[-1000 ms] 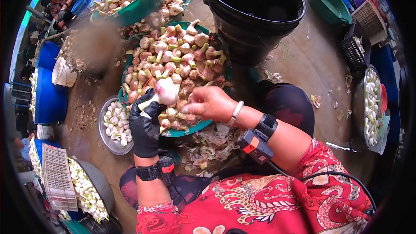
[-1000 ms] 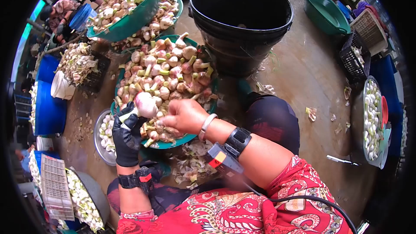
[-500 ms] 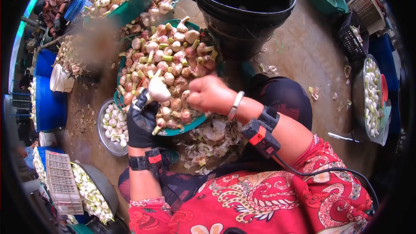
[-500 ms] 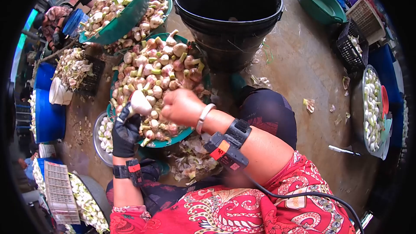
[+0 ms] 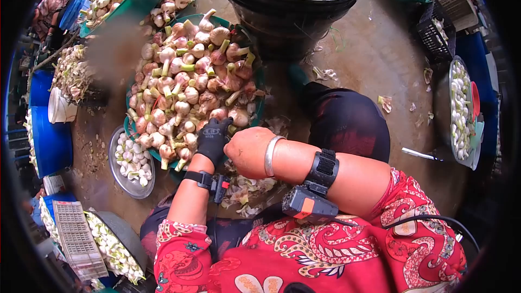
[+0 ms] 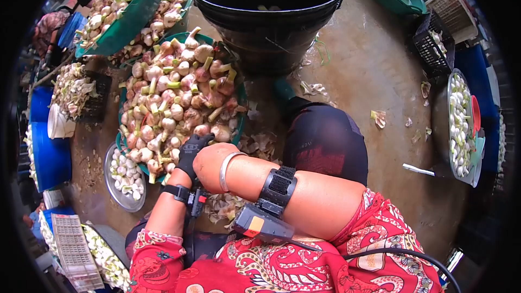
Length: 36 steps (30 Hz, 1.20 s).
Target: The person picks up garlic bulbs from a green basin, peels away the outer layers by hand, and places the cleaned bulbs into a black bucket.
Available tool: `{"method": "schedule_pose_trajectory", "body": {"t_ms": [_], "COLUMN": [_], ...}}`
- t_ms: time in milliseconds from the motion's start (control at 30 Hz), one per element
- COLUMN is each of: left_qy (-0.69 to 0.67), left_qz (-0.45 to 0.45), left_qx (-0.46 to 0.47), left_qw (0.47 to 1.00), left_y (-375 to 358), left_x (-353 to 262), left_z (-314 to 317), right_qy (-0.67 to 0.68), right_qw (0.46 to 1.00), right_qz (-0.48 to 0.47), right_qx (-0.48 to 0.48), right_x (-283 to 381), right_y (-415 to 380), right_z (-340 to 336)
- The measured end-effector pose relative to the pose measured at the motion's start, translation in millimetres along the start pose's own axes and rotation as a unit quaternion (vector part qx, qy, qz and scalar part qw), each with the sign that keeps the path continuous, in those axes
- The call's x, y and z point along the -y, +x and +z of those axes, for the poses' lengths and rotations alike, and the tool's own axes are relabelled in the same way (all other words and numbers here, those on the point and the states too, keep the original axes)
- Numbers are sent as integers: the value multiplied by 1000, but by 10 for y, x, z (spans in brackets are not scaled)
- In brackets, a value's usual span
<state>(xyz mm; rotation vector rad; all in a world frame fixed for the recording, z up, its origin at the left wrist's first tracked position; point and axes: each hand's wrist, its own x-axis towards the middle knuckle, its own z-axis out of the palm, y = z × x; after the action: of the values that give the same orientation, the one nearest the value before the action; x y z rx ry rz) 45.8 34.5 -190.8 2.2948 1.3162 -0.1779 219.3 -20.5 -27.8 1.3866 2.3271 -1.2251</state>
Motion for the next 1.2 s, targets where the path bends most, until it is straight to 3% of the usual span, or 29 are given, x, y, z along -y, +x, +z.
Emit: {"method": "schedule_pose_trajectory", "body": {"t_ms": [33,67,133,167,233,300,367,400,433,500,567,600,633,700,733,767,833,867,1000,1067,1133,1167,1200], "left_qy": [47,14,71,130,122,-51,-74,-319,-542,-591,-736,-756,-538,-398,-548,-545,-682,-586,-596,-650,-639,-627,-627], "left_qz": [-23,-9,-22,-37,-27,-39,-45,-83,-114,-94,-41,-12,14,76,44,43,-30,-26,-20,-25,-24,-22,-23], "left_qx": [-5,-66,-56,-47,-84,-46,-135,-138,-134,-127,-109,-79,-97,-172,-155,-160,-204,-217,-222,-206,-203,-200,-200], "left_qw": [999,998,996,990,989,997,987,934,821,791,667,650,837,898,821,822,702,780,772,731,741,753,752], "left_y": [95,244,259,261,415,440,406,356,226,-181,-406,-517,-693,-883,-949,-992,-1052,-1090,-1140,-1140,-1141,-1141,-1146], "left_x": [-23,75,-39,-149,136,246,435,520,479,113,-126,-104,-177,-296,-343,-402,-484,-420,-449,-448,-418,-404,-400], "left_z": [101,203,148,22,234,152,76,43,-182,-837,-1120,-1169,-1280,-1371,-1443,-1502,-1580,-1587,-1618,-1623,-1608,-1605,-1617], "right_qy": [-3,22,73,71,76,91,107,110,114,171,235,308,379,443,421,399,394,419,460,461,582,583,668], "right_qw": [1000,998,987,986,971,966,960,953,945,934,906,884,855,833,837,841,828,813,797,801,736,737,687], "right_qz": [5,12,14,15,24,31,32,38,44,45,-1,-50,-97,-101,-112,-121,-153,-171,-192,-187,-196,-195,-180], "right_qx": [0,-50,-146,-147,-227,-241,-256,-280,-304,-311,-351,-348,-341,-315,-330,-345,-368,-367,-341,-333,-283,-282,-221], "right_x": [-30,-39,-85,-108,-145,-176,-177,-178,-170,-127,-82,-59,-21,78,116,159,230,254,244,232,248,261,271], "right_y": [-16,-63,-102,-90,-59,-27,-1,2,9,54,194,264,314,336,334,335,364,378,406,439,466,457,434], "right_z": [-44,-96,-152,-161,-149,-154,-168,-187,-200,-205,-117,-91,-82,-110,-113,-102,-57,-54,-16,14,33,23,3]}}
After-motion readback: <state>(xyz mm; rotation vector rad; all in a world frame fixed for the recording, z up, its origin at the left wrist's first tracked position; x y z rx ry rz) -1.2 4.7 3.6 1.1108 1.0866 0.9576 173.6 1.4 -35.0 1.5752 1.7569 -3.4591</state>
